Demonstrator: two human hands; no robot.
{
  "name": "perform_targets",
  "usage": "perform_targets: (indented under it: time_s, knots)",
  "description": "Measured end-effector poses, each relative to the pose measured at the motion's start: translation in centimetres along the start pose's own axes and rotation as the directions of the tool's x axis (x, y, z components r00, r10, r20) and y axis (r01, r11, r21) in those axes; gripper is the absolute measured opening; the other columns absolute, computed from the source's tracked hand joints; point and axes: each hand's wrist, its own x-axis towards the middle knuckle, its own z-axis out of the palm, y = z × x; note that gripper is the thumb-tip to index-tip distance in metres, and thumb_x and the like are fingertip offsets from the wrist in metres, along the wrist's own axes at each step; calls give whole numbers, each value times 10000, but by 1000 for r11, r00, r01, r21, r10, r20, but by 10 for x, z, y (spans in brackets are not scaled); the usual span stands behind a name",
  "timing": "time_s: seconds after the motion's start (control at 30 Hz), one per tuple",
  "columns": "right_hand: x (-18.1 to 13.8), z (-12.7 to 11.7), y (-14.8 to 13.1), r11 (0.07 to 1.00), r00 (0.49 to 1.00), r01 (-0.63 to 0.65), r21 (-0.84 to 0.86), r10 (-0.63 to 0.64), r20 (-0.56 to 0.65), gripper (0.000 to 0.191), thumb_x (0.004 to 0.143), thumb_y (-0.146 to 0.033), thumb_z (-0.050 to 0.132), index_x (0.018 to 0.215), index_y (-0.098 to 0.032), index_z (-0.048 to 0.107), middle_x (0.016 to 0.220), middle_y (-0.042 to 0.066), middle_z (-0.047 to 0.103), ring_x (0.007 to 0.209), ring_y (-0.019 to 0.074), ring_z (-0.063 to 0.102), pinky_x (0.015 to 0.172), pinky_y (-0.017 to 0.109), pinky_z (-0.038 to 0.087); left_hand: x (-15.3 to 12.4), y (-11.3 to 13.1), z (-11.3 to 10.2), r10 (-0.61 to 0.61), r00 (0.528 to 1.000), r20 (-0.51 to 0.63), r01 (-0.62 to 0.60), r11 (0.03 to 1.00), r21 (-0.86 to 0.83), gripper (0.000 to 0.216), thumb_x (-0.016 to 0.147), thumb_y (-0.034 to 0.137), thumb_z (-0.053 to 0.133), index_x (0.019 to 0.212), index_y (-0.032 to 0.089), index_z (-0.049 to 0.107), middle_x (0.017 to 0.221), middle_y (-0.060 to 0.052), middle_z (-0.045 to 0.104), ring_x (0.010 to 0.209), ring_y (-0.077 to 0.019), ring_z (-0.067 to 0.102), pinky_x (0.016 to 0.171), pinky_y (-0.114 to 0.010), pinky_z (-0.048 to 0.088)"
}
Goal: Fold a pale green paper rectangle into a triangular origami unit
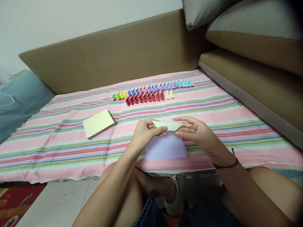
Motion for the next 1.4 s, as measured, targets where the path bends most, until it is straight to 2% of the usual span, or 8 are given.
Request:
perform_targets:
  time_s: [0.2,0.4,0.57,0.7,0.9,1.0,1.23,1.4]
  knots:
    - [0,2,2,998,998,16,-60,-20,-66,436,691,-306,758,1073,-168,600,659,0,684,662,139,653,669,269,510,-1,1,1,0,1000,-18,1,999,40,291,548,239,849,732,101,670,555,-18,672,550,-123,644,564,-199,504]
    - [-4,11,-1,995,987,92,-38,-96,-128,359,688,-283,764,999,-176,621,643,-12,669,638,122,643,628,236,513,-1,-4,4,20,996,86,-11,994,-112,315,587,270,828,824,132,675,674,3,678,615,-98,623,622,-201,495]
    - [-7,16,1,983,978,175,-49,-180,-110,303,708,-267,754,973,-196,626,744,-3,674,695,121,654,642,227,527,-4,-1,3,156,986,61,-162,980,112,187,645,275,789,685,122,690,612,-13,657,593,-106,593,562,-197,448]
    - [-8,14,1,977,974,190,-98,-200,-109,283,717,-284,747,961,-204,628,767,3,661,711,132,650,640,239,528,-6,4,1,215,974,75,-225,961,163,193,677,315,766,650,133,707,617,-26,675,598,-123,615,576,-209,481]
    - [-6,7,-2,980,978,148,-134,-165,-125,331,692,-320,761,970,-201,627,678,-15,618,649,136,623,610,259,516,-3,3,-1,56,993,103,-57,998,5,329,640,393,790,804,115,727,730,-73,726,680,-192,701,693,-295,567]
    - [-4,5,-1,985,984,123,-119,-137,-116,343,675,-318,772,958,-191,626,659,-16,624,645,141,637,628,266,518,-3,4,-1,21,994,108,-19,1000,-23,354,624,399,803,801,103,723,722,-76,721,681,-210,711,706,-312,576]
    - [-1,0,0,991,992,73,-116,-84,-97,362,667,-334,774,962,-183,627,656,-5,653,657,159,660,644,282,522,-3,6,-4,0,986,168,6,999,-34,352,656,423,779,780,102,707,703,-56,699,705,-220,720,704,-291,580]
    - [-1,-2,0,991,991,64,-120,-77,-109,376,660,-352,777,959,-180,629,658,1,655,658,171,660,620,289,521,-1,3,-2,25,991,129,-15,997,-80,385,679,455,751,837,108,692,729,-49,699,696,-208,721,686,-265,575]
